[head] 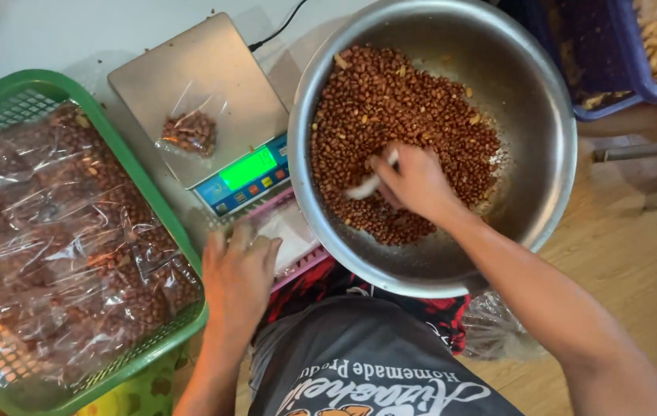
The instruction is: Scooping roasted peanuts from a large bowl into small plastic bags and weighing them on a digital scale for portioning.
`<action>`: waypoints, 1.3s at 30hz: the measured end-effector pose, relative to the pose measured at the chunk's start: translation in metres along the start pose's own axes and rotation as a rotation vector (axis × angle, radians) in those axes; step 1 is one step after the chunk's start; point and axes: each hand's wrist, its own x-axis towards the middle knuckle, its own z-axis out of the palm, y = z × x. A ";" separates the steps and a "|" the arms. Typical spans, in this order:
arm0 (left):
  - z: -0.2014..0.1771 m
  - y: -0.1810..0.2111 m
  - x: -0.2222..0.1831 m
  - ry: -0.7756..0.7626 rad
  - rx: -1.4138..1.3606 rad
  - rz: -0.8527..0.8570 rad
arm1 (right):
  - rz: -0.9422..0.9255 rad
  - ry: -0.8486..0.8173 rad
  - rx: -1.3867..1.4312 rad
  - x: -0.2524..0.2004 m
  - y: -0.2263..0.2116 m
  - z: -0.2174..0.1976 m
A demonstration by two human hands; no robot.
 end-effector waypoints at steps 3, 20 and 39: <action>0.005 -0.015 -0.018 0.054 -0.076 -0.006 | 0.067 0.165 0.337 0.010 -0.021 -0.005; -0.063 0.001 0.023 0.262 -0.753 0.171 | 0.262 0.133 0.639 0.009 -0.024 0.006; 0.012 0.098 0.093 -0.168 -1.602 -0.488 | 0.055 0.395 0.817 -0.113 0.013 -0.076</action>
